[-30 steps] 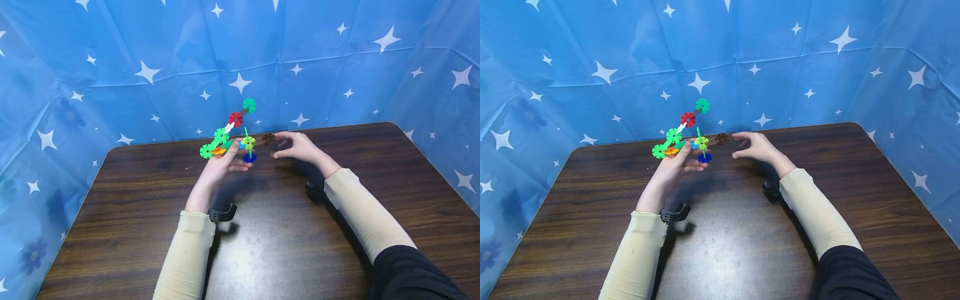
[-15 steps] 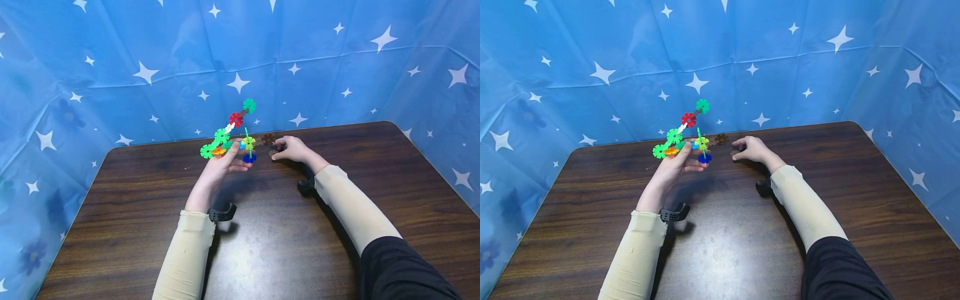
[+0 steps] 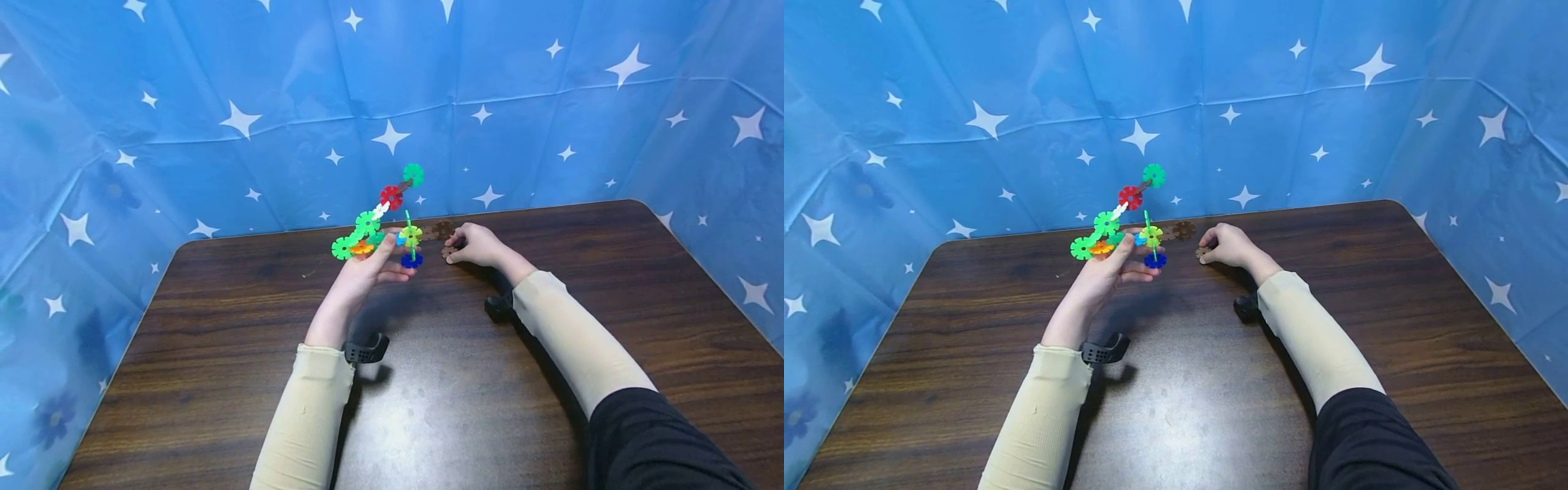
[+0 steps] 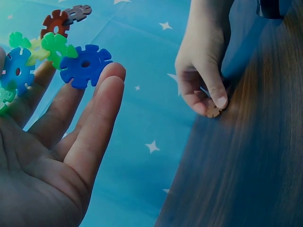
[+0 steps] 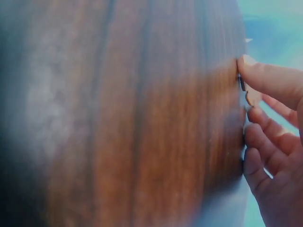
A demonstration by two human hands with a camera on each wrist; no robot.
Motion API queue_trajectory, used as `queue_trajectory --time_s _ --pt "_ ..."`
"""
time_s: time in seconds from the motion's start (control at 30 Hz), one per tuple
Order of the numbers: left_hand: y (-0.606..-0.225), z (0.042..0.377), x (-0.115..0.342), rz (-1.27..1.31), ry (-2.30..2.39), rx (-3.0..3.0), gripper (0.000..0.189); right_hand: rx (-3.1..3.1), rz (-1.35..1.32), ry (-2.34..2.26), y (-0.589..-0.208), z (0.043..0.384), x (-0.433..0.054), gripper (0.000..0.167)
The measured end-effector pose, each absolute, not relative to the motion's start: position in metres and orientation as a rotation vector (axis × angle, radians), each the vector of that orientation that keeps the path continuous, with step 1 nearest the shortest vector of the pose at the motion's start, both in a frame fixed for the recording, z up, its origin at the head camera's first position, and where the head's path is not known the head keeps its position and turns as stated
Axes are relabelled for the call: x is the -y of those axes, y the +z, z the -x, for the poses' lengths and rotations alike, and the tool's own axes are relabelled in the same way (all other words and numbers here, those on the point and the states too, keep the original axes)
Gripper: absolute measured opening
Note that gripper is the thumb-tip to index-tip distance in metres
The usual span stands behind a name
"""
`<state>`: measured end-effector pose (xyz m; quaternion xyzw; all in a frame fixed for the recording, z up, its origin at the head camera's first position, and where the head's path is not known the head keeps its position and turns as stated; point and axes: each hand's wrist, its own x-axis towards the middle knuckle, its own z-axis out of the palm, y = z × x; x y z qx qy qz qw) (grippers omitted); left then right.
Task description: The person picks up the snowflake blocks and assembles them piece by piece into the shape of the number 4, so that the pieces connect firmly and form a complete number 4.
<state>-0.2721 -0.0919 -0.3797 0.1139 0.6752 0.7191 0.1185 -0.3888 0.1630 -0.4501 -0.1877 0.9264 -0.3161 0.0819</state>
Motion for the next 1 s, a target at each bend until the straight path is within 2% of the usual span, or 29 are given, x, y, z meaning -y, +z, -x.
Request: queue_trajectory --time_s 0.2,0.33,0.43,0.77,1.0 --pt "-0.379 0.272 0.091 -0.325 2.089 -1.979 0.058 -2.659 0.565 -1.121 -0.446 0.386 -0.167 0.017" --pt "-0.380 0.272 0.090 -0.361 2.105 -1.961 0.058 -2.586 0.507 -1.319 -0.433 0.385 -0.174 0.021" --pt "-0.380 0.272 0.089 -0.393 2.116 -1.946 0.059 -2.559 0.506 -1.456 -0.412 0.382 -0.178 0.027" --pt "-0.378 0.270 0.089 -0.332 2.088 -1.975 0.064 -2.392 0.677 -1.887 -0.334 0.356 -0.171 0.021" --pt "-0.377 0.269 0.089 -0.276 2.038 -2.012 0.063 -2.321 0.879 -1.895 -0.301 0.331 -0.154 0.023"
